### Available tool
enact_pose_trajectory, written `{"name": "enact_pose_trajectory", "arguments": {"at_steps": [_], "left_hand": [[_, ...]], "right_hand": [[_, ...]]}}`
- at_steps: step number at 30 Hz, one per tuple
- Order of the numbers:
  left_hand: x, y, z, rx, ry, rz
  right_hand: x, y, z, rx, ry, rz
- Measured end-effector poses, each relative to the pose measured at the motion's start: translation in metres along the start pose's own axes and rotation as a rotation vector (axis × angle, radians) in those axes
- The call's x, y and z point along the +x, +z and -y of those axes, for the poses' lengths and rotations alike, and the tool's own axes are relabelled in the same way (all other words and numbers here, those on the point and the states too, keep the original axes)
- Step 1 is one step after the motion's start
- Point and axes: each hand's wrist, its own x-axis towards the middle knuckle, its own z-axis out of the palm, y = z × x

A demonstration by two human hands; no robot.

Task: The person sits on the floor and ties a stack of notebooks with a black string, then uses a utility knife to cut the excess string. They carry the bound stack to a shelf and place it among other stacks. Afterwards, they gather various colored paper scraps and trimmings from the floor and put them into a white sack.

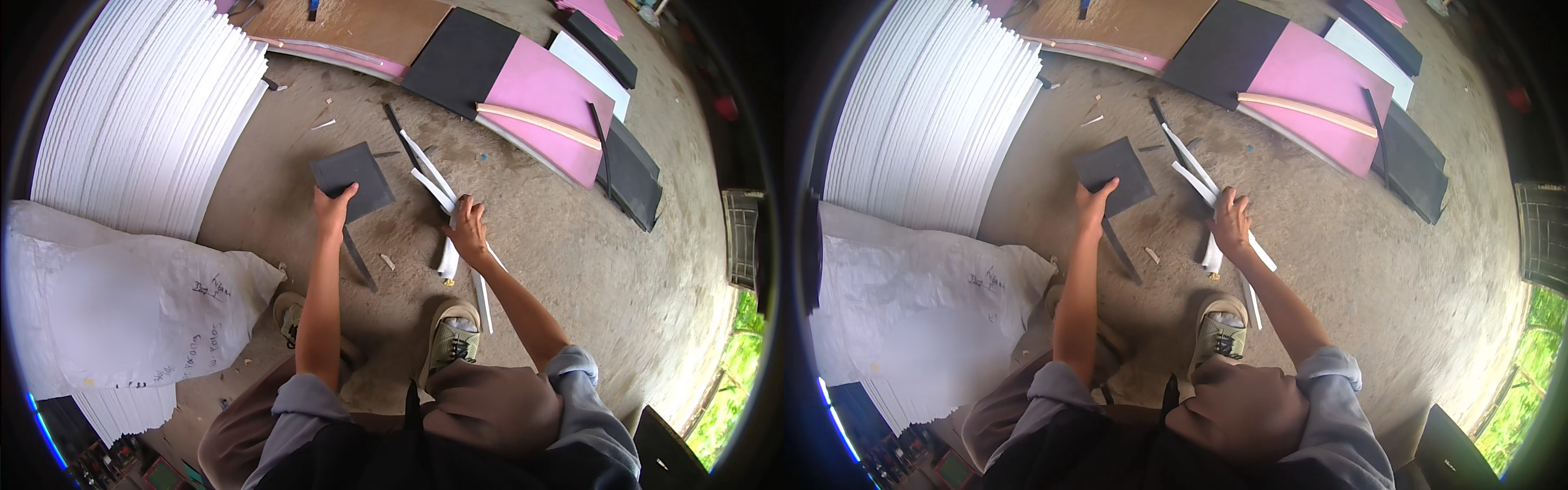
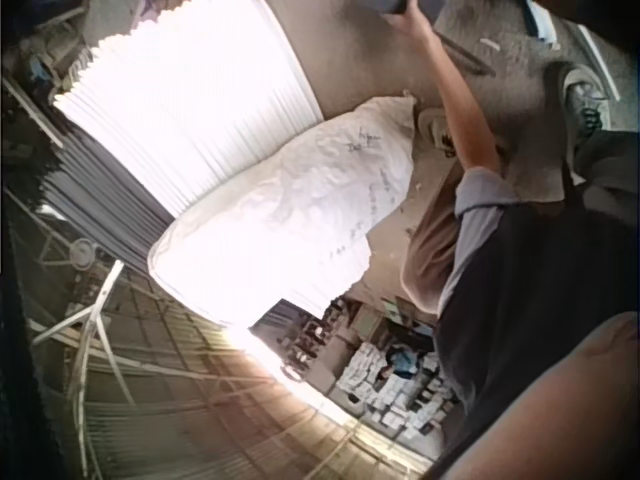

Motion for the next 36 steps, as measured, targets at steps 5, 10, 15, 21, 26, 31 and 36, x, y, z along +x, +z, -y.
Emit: {"name": "enact_pose_trajectory", "arguments": {"at_steps": [5,10,15,21,26,31,36], "left_hand": [[-0.004,-0.009,0.003,-0.127,-0.077,-0.098],[0.003,-0.011,0.017,-0.242,0.076,-0.264],[-0.004,-0.008,0.004,-0.201,0.061,-0.335],[-0.005,-0.009,0.009,-0.135,0.006,-0.343],[-0.003,-0.004,0.016,-0.209,0.039,-0.286],[0.0,-0.008,0.022,-0.176,0.034,-0.293],[-0.007,-0.001,0.012,-0.233,0.085,-0.258]], "right_hand": [[0.007,-0.038,0.012,0.069,-0.139,-0.09],[0.072,-0.061,0.084,0.0,-0.179,-0.009],[0.113,-0.017,0.088,-0.044,-0.145,-0.024],[0.108,0.005,0.103,-0.201,-0.074,-0.074],[0.113,0.011,0.099,-0.395,-0.158,-0.097],[0.114,0.022,0.106,-0.442,-0.137,-0.086],[0.112,0.009,0.101,-0.43,-0.196,-0.057]]}}
